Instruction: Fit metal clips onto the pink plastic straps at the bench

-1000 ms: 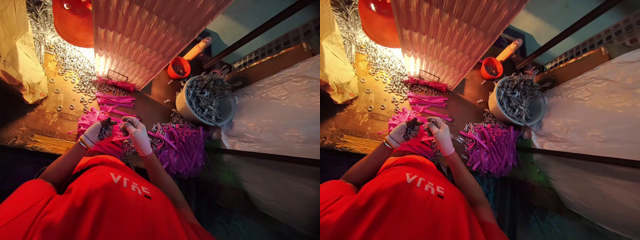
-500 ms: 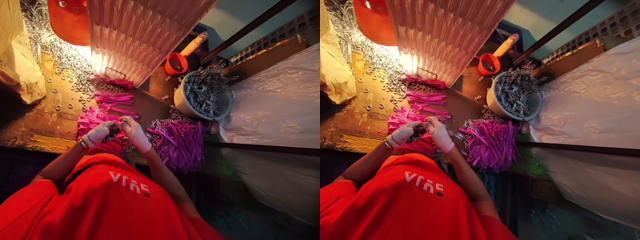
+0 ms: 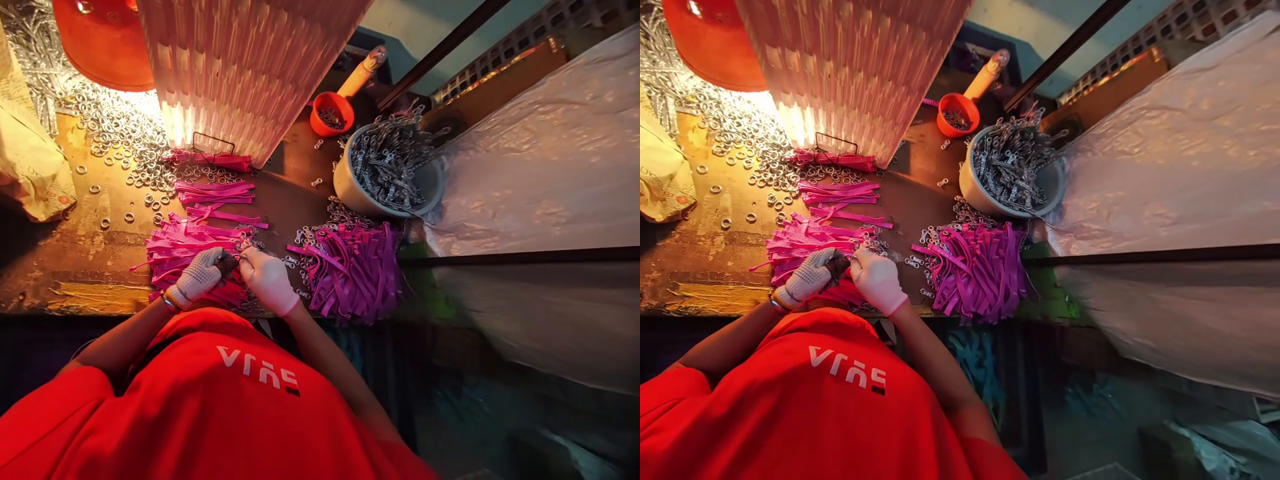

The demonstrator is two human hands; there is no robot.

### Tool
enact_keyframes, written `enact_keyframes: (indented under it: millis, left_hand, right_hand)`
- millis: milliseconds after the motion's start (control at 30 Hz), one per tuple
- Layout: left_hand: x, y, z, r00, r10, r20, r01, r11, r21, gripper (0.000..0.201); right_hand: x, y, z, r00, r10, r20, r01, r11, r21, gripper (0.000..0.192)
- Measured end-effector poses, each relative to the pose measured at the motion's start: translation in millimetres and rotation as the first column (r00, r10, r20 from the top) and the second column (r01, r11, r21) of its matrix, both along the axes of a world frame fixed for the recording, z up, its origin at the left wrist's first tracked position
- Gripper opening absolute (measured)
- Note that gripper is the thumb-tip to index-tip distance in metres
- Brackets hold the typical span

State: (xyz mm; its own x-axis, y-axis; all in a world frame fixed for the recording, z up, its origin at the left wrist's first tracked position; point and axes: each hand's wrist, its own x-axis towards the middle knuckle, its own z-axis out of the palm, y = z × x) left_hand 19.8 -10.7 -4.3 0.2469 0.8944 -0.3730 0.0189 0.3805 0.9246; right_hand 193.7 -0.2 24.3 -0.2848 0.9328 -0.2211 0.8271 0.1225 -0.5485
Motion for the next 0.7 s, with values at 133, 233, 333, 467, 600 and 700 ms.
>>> enact_keyframes:
  millis: [133, 233, 333, 467, 600, 700]
  left_hand:
    - [-5, 2, 5.2, 0.997, -0.057, -0.06, 0.062, 0.995, 0.081, 0.014]
    - [-3, 1, 6.7, 0.991, -0.076, 0.114, 0.084, 0.995, -0.063, 0.023]
    - [1, 1, 6.6, 0.965, 0.087, 0.248, -0.027, 0.971, -0.236, 0.033]
    - [12, 29, 0.3, 0.966, 0.037, 0.256, 0.055, 0.937, -0.344, 0.031]
    - [37, 112, -22.1, 0.95, -0.255, -0.183, 0.244, 0.966, -0.079, 0.025]
    - [71, 175, -47.0, 0.635, -0.333, -0.697, 0.449, 0.893, -0.018, 0.03]
  right_hand:
    - [-2, -1, 12.8, 0.96, 0.153, 0.235, -0.145, 0.988, -0.053, 0.022]
    - [-9, -8, 13.2, 0.948, 0.163, 0.273, -0.168, 0.986, -0.007, 0.024]
    - [-17, -17, 8.3, 0.975, 0.037, 0.22, -0.039, 0.999, 0.009, 0.03]
    - [-7, -13, -1.3, 0.983, -0.145, 0.112, 0.158, 0.98, -0.121, 0.032]
    - [31, 0, -16.1, 0.894, -0.438, -0.095, 0.438, 0.899, -0.017, 0.042]
    - [60, 0, -31.6, 0.818, -0.527, -0.23, 0.528, 0.847, -0.065, 0.046]
